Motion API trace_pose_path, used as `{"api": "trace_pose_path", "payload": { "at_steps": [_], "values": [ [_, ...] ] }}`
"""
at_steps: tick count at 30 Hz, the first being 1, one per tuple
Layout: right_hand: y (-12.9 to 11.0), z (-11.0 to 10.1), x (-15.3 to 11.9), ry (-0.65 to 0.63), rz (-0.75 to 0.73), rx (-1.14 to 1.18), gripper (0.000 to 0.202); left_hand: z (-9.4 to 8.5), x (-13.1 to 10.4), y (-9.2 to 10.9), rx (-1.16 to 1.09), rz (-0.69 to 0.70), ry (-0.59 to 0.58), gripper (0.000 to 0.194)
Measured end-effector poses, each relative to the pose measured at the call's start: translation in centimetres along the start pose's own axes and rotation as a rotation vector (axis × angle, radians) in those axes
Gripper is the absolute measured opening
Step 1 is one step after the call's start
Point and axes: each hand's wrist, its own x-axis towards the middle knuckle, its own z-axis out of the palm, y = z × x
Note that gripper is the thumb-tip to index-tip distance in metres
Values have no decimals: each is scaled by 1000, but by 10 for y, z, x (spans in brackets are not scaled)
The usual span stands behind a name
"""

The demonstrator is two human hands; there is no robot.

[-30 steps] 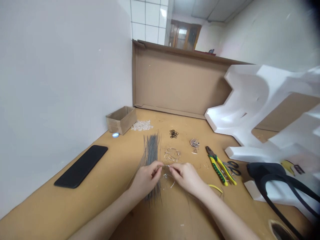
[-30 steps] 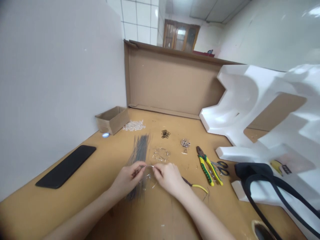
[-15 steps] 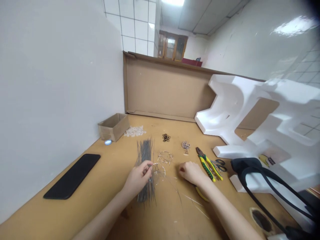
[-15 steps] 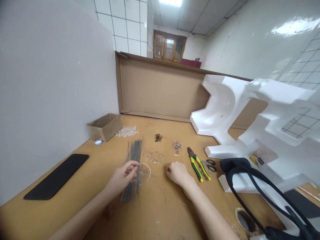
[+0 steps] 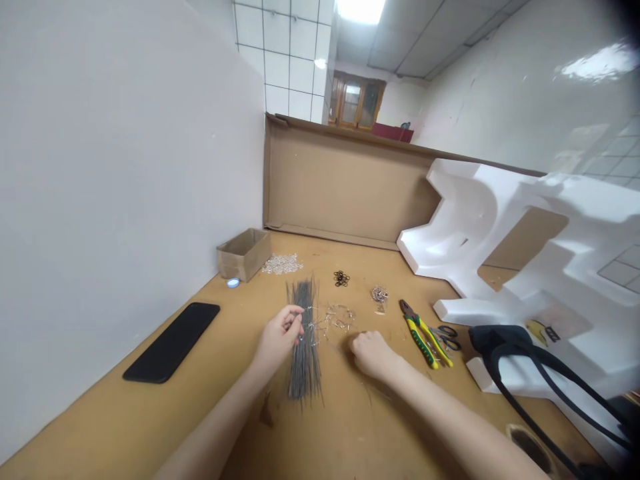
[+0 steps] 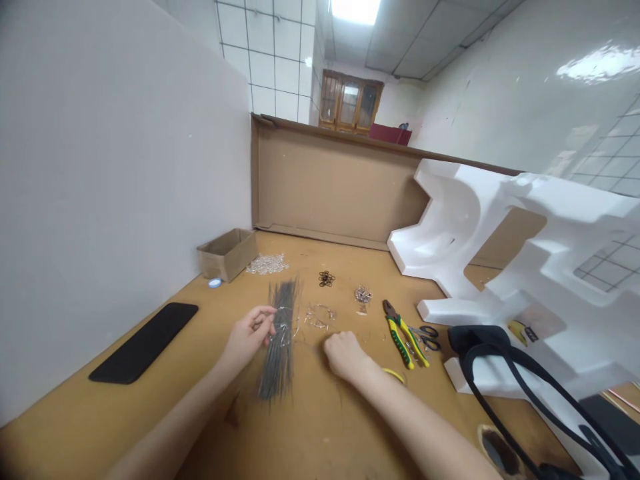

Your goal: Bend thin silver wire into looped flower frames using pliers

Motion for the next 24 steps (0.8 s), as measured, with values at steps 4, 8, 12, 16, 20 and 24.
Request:
{"api": "trace_pose_path", "payload": {
  "at_steps": [4, 8, 12, 16, 20, 24],
  "values": [
    [-9, 1, 3, -6, 16, 11, 24, -5, 5, -3, 13, 4, 15, 27],
    [-1, -3, 6, -9, 41, 103, 17, -8, 9, -9, 47, -2, -14, 25],
    [18, -6, 3, -9, 41, 305, 12, -10, 11, -13, 63, -2, -11, 25],
    [28, 5, -3, -5, -6, 561, 14, -12, 14, -16, 80, -5, -2, 25],
    [30, 26, -3, 93, 29, 694, 13, -12, 14, -20, 98, -7, -13, 26],
    [33, 43, -3, 270, 130, 689, 13, -8, 12, -21, 143, 7, -28, 26]
  ]
}}
